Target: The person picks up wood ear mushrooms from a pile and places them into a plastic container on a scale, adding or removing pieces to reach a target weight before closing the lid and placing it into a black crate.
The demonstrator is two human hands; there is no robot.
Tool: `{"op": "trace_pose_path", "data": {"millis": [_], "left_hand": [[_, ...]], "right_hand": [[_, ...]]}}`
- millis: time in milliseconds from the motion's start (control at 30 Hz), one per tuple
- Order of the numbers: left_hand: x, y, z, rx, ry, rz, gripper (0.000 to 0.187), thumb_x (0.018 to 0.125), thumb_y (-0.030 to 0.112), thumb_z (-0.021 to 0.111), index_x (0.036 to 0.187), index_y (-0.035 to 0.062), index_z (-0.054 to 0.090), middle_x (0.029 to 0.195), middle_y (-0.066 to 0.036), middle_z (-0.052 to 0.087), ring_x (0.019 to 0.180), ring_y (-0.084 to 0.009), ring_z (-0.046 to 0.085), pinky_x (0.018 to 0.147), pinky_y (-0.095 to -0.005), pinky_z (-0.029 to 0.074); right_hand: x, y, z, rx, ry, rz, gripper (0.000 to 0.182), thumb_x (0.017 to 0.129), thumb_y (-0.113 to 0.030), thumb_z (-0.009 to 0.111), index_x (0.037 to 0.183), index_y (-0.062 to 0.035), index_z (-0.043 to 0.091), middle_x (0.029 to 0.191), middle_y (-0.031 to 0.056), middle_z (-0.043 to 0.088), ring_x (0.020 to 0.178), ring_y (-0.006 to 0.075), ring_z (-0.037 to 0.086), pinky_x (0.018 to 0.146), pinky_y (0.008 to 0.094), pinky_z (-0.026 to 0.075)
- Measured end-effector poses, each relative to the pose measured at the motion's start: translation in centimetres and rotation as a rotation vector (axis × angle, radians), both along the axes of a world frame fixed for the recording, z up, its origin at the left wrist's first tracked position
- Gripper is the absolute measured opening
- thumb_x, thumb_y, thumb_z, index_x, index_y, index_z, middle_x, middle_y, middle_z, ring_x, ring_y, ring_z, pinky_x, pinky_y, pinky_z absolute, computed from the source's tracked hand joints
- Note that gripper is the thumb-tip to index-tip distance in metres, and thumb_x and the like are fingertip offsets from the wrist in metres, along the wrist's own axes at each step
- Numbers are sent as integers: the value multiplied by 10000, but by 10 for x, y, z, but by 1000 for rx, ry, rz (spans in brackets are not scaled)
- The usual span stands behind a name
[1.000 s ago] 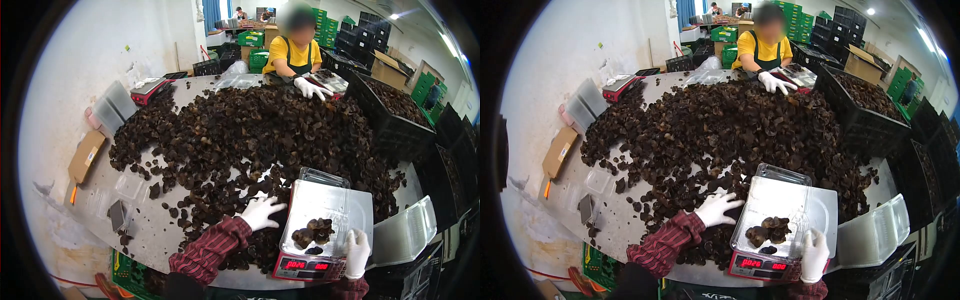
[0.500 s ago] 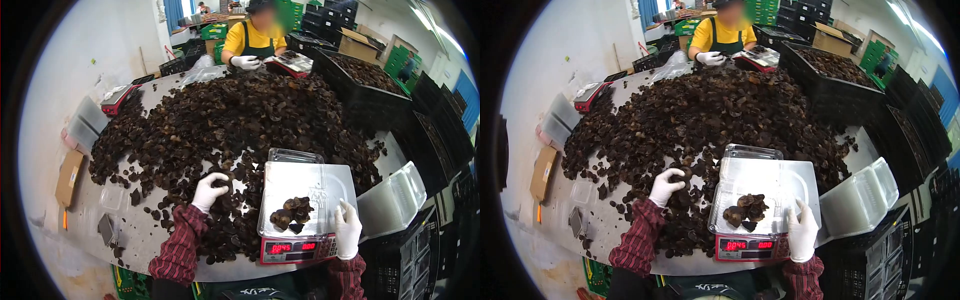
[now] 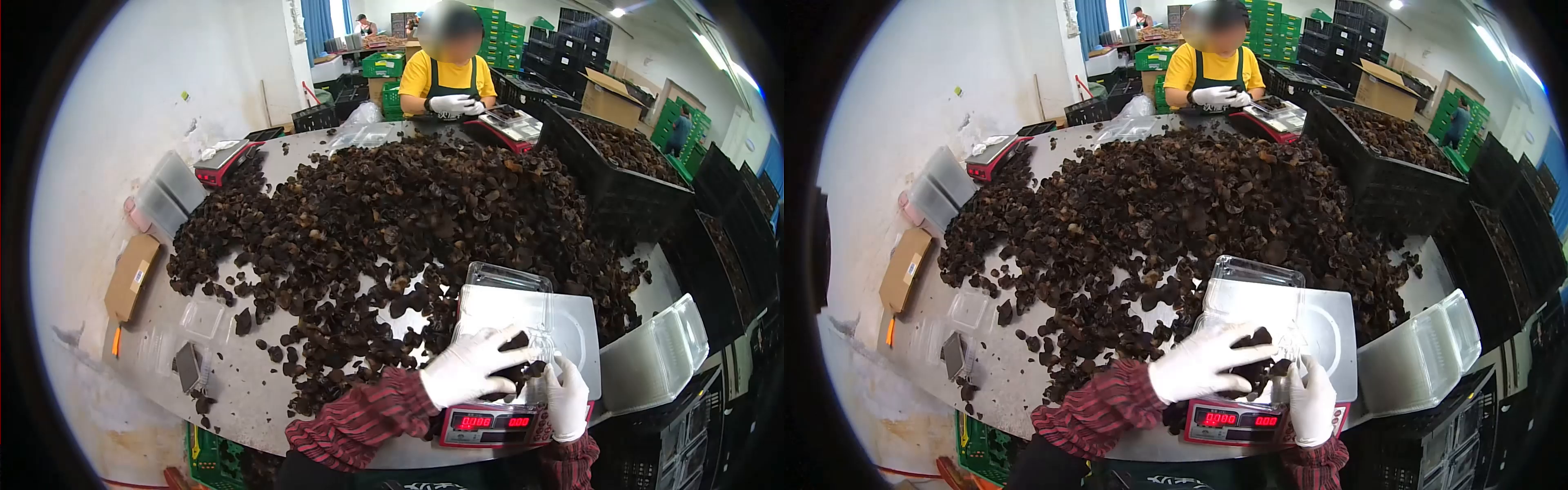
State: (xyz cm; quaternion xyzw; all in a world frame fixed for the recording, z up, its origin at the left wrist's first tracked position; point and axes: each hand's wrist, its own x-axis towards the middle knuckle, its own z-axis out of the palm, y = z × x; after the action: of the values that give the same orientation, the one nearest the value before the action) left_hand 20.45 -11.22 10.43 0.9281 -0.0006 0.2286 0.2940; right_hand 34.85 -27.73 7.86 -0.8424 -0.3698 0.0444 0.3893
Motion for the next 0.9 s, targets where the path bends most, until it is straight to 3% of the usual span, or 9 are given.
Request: {"op": "trace_pose_path", "data": {"millis": [100, 233, 300, 400, 567, 667, 767, 833, 900], "left_hand": [[-13, 39, -16, 96, -164, 298, 351, 802, 200, 659, 1137, 101, 632, 1084, -116, 620, 981, -282, 588, 845, -374, 486], [-27, 129, -73, 38, 72, 845, 183, 806, 229, 649, 930, 97, 674, 843, -105, 649, 850, -281, 619, 756, -386, 502], [-27, 155, -85, 176, 342, 1013, 160, 786, 247, 658, 889, 124, 662, 839, -97, 642, 851, -287, 611, 741, -406, 498], [-32, 185, -139, 288, 321, 916, 128, 757, 203, 657, 875, 156, 647, 824, -94, 632, 856, -280, 603, 726, -406, 499], [-41, 174, -126, 25, 104, 876, 153, 755, 78, 620, 902, 106, 651, 803, -77, 635, 769, -247, 619, 679, -356, 494], [-58, 147, -87, -525, -57, 711, 187, 781, -10, 609, 959, 31, 650, 777, 10, 620, 687, -56, 545, 635, -222, 455], [-98, 117, -62, -627, -126, 640, 255, 809, 18, 616, 1060, 38, 653, 902, -19, 655, 793, -60, 582, 707, -213, 467], [-133, 89, -42, -972, -170, 631, 266, 839, 25, 597, 1101, 12, 637, 989, -54, 661, 862, -85, 605, 762, -218, 477], [-176, 81, -64, -1483, -443, 343, 296, 874, 108, 585, 1160, 34, 570, 1109, -137, 618, 1023, -303, 603, 900, -486, 487]], "right_hand": [[6, -4, -4, 45, 36, -9, 285, 860, -86, 640, 1123, 19, 609, 700, 75, 571, 592, 111, 469, 582, 266, 436], [20, -1, -2, 274, -173, -54, 197, 920, -98, 583, 1069, 23, 627, 760, 28, 588, 606, 79, 455, 560, 232, 412], [12, -1, 24, 313, 231, -188, 189, 940, -113, 566, 1054, 23, 632, 723, -17, 524, 577, 38, 411, 514, 198, 356], [10, 0, 24, 364, 169, -187, 180, 940, -115, 569, 1048, 13, 635, 678, -45, 467, 543, 14, 376, 482, 180, 310], [9, -7, 14, 317, 104, -125, 168, 935, -108, 575, 1039, 9, 637, 664, -53, 465, 528, 14, 370, 472, 179, 304], [12, -11, 3, 282, 6, -94, 162, 934, -112, 579, 1020, 12, 638, 650, -49, 466, 524, 14, 376, 468, 182, 308], [6, -11, 5, 259, -9, -71, 162, 931, -118, 585, 1018, 6, 643, 648, -39, 474, 519, 18, 379, 467, 187, 318], [3, -11, 7, 290, 76, -79, 162, 933, -124, 583, 1018, -3, 648, 670, -39, 491, 524, 16, 384, 475, 185, 330], [6, -14, 2, 262, 17, -75, 168, 935, -130, 582, 1021, -3, 648, 667, -47, 483, 531, 15, 387, 480, 181, 333]]}}
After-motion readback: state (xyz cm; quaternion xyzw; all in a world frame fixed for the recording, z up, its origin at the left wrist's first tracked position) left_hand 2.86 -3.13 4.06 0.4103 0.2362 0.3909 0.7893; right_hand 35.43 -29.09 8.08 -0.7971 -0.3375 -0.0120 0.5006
